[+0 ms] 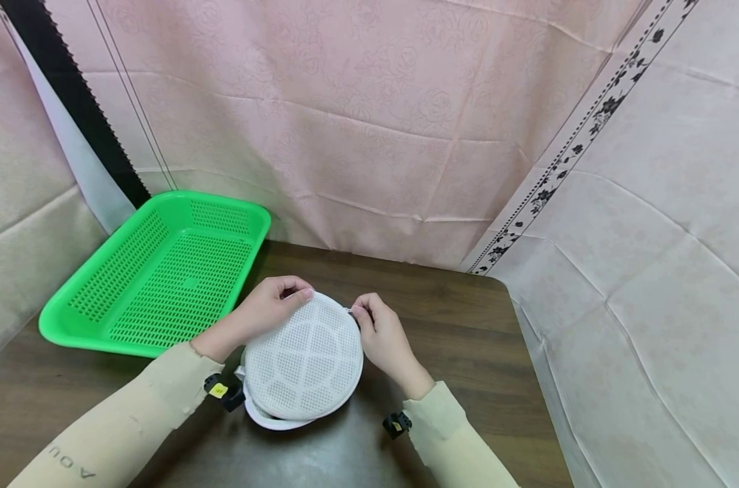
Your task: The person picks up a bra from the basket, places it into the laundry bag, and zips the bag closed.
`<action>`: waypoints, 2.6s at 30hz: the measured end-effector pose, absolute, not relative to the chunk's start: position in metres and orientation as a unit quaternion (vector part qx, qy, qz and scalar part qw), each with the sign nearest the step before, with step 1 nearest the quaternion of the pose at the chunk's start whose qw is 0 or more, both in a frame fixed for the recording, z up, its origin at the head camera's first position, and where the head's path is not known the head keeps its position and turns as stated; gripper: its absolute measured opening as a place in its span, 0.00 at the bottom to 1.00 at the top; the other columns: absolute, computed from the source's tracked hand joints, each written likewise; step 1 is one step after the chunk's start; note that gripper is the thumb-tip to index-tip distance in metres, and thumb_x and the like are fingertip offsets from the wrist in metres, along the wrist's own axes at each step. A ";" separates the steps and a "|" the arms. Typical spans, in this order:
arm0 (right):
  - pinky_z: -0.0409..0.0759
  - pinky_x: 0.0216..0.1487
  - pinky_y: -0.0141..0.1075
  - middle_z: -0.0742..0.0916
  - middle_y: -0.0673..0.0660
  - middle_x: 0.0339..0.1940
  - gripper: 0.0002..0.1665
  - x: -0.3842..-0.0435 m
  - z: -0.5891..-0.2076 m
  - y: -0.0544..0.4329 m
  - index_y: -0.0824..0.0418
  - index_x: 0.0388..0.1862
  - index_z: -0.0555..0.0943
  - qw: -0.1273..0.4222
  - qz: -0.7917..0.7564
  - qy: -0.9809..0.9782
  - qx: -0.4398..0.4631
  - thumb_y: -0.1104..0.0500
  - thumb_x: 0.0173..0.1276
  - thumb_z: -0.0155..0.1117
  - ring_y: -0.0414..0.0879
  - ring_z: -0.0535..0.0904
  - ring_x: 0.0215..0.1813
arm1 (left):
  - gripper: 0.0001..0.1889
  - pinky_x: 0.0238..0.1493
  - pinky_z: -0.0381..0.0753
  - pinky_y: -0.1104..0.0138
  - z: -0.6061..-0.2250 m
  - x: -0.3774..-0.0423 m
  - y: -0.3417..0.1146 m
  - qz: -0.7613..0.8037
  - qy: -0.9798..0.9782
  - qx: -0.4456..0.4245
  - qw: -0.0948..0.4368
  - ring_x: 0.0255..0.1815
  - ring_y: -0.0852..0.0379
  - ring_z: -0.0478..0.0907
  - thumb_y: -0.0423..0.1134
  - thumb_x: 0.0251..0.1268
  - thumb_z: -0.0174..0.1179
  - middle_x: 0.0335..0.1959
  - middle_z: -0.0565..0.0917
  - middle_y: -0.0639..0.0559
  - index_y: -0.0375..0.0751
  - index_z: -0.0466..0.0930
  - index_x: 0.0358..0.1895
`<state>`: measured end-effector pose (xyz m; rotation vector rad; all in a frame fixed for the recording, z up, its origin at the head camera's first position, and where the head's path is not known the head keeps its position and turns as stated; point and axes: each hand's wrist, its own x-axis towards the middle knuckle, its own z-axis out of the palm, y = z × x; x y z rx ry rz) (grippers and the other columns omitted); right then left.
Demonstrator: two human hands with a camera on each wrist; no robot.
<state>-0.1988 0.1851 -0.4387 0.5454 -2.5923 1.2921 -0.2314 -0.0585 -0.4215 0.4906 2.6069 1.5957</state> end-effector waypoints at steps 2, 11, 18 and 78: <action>0.74 0.29 0.36 0.79 0.47 0.30 0.03 -0.199 -0.439 0.185 0.52 0.39 0.74 0.094 0.437 -0.876 0.183 0.60 0.75 0.55 0.42 0.73 0.28 | 0.07 0.47 0.74 0.60 -0.422 -0.232 -0.059 0.515 0.842 0.158 0.023 0.41 0.55 0.77 0.45 0.69 0.60 0.38 0.84 0.57 0.49 0.84 0.40; 0.73 0.29 0.35 0.79 0.48 0.30 0.03 -0.199 -0.440 0.185 0.57 0.39 0.76 0.109 0.433 -0.874 0.193 0.60 0.75 0.55 0.42 0.72 0.28 | 0.07 0.46 0.74 0.60 -0.425 -0.232 -0.062 0.522 0.839 0.154 0.017 0.41 0.53 0.77 0.46 0.69 0.59 0.38 0.83 0.57 0.50 0.84 0.41; 0.74 0.30 0.35 0.79 0.48 0.30 0.03 -0.198 -0.440 0.185 0.57 0.39 0.75 0.112 0.434 -0.872 0.197 0.60 0.74 0.55 0.42 0.73 0.29 | 0.08 0.46 0.75 0.60 -0.426 -0.232 -0.063 0.527 0.836 0.152 0.013 0.41 0.54 0.77 0.47 0.69 0.59 0.38 0.83 0.57 0.50 0.84 0.41; 0.81 0.33 0.38 0.86 0.50 0.36 0.09 -0.207 -0.415 0.176 0.54 0.45 0.84 0.075 0.537 -0.819 0.187 0.54 0.72 0.60 0.47 0.81 0.33 | 0.23 0.49 0.75 0.59 -0.390 -0.235 -0.044 0.439 0.878 0.191 0.028 0.45 0.57 0.77 0.65 0.64 0.54 0.42 0.83 0.58 0.52 0.84 0.45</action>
